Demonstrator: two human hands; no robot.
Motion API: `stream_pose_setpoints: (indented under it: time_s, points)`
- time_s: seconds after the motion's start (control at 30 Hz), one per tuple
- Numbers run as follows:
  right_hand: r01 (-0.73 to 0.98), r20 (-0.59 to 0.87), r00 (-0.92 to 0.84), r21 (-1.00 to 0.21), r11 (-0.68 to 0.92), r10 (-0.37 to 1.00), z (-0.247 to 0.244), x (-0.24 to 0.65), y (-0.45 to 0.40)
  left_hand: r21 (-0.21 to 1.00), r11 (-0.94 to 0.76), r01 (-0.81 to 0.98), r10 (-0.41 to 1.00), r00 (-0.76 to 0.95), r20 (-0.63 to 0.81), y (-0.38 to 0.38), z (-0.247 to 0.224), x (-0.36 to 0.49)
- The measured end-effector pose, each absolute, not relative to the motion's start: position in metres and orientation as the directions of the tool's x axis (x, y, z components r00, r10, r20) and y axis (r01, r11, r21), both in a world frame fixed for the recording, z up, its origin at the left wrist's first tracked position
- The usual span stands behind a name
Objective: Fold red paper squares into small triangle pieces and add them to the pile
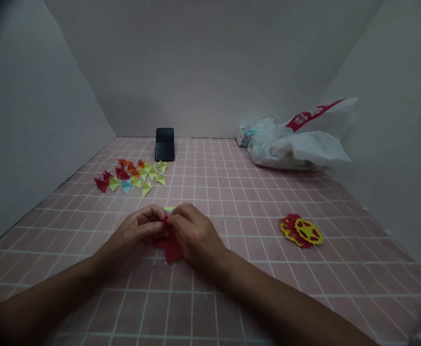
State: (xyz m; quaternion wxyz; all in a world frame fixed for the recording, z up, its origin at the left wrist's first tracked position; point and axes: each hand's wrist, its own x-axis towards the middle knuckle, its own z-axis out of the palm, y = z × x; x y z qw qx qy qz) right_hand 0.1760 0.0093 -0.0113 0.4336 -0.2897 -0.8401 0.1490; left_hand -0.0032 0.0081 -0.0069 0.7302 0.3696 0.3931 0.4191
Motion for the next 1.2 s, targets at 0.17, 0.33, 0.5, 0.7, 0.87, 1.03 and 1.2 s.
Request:
stream_pose_setpoints:
  time_s: [0.17, 0.33, 0.5, 0.7, 0.87, 1.03, 1.2]
  points:
    - [0.351, 0.659, -0.450, -0.491, 0.797, 0.603, -0.016, 0.174, 0.010, 0.843, 0.391, -0.369, 0.899, 0.351, -0.264, 0.007, -0.003, -0.002]
    - [0.368, 0.650, -0.449, -0.490, 0.790, 0.613, -0.020, 0.174, 0.009, 0.846, 0.390, -0.363, 0.897, 0.358, -0.260, 0.007, -0.004, -0.001]
    - [0.340, 0.624, -0.455, -0.538, 0.771, 0.636, -0.012, 0.175, 0.008, 0.909, 0.305, -0.284, 0.920, 0.336, -0.204, 0.010, -0.005, -0.003]
    - [0.287, 0.616, -0.372, -0.635, 0.717, 0.695, -0.011, 0.176, 0.009, 0.975, 0.115, -0.189, 0.963, 0.262, -0.063, 0.012, -0.001, -0.003]
    - [0.292, 0.616, -0.335, -0.652, 0.700, 0.713, -0.012, 0.176, 0.009, 0.991, 0.088, -0.105, 0.965, 0.255, -0.058, 0.010, 0.002, -0.002]
    - [0.297, 0.622, -0.319, -0.651, 0.699, 0.715, -0.012, 0.176, 0.009, 0.999, 0.047, -0.017, 0.974, 0.223, -0.042, 0.008, 0.006, -0.003]
    - [0.306, 0.614, -0.320, -0.654, 0.692, 0.722, -0.011, 0.177, 0.009, 0.999, 0.044, 0.006, 0.975, 0.217, -0.044, 0.008, 0.004, -0.002]
